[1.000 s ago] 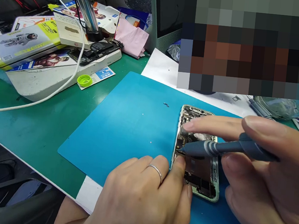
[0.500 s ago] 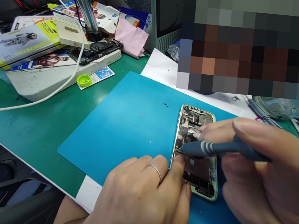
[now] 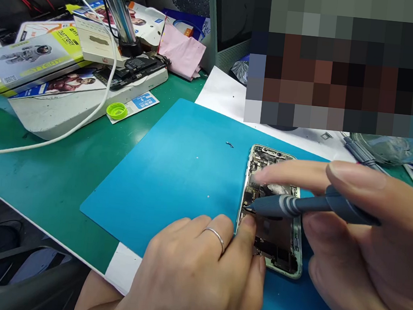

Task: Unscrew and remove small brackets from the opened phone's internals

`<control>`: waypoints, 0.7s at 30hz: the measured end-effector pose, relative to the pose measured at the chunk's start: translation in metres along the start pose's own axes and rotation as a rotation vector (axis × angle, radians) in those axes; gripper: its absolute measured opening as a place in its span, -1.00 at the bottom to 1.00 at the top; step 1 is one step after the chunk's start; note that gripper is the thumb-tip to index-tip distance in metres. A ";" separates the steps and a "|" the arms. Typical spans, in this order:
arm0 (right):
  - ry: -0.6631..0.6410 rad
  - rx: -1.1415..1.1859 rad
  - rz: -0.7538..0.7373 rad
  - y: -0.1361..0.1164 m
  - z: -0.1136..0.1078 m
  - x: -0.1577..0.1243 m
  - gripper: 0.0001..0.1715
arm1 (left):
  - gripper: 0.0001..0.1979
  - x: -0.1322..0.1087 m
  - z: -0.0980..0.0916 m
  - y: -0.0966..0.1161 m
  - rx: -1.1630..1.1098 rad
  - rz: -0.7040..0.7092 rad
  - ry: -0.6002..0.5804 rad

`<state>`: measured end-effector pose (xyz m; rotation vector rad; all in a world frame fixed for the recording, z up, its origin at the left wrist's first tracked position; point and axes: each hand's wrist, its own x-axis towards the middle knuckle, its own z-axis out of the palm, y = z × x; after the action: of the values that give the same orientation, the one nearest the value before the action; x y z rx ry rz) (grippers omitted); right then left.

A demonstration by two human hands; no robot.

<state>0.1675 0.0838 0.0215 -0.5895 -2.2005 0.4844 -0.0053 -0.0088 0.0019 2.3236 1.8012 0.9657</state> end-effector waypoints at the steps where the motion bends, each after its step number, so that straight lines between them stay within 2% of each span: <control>1: -0.002 -0.009 -0.004 0.000 0.000 0.000 -0.36 | -0.73 -0.001 0.001 0.000 -0.001 -0.003 0.003; 5: 0.005 -0.006 -0.008 0.002 0.001 0.000 -0.32 | -0.73 -0.004 0.003 -0.002 0.003 -0.019 0.007; 10: -0.092 0.078 -0.015 0.004 0.001 0.000 -0.17 | -0.78 -0.007 0.006 -0.006 0.046 0.072 -0.002; 13: -0.054 0.067 0.005 0.005 0.001 -0.001 -0.12 | -0.80 -0.008 0.007 -0.007 0.054 0.064 0.005; 16: -0.022 0.053 0.038 0.005 0.001 -0.004 -0.14 | -0.78 -0.008 0.007 -0.006 0.048 0.076 0.013; 21: -0.099 0.053 0.011 0.004 -0.001 -0.004 -0.15 | -0.78 -0.007 0.006 -0.006 0.061 0.081 0.011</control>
<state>0.1719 0.0850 0.0179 -0.5599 -2.2714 0.5867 -0.0085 -0.0107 -0.0081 2.4494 1.7777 0.9479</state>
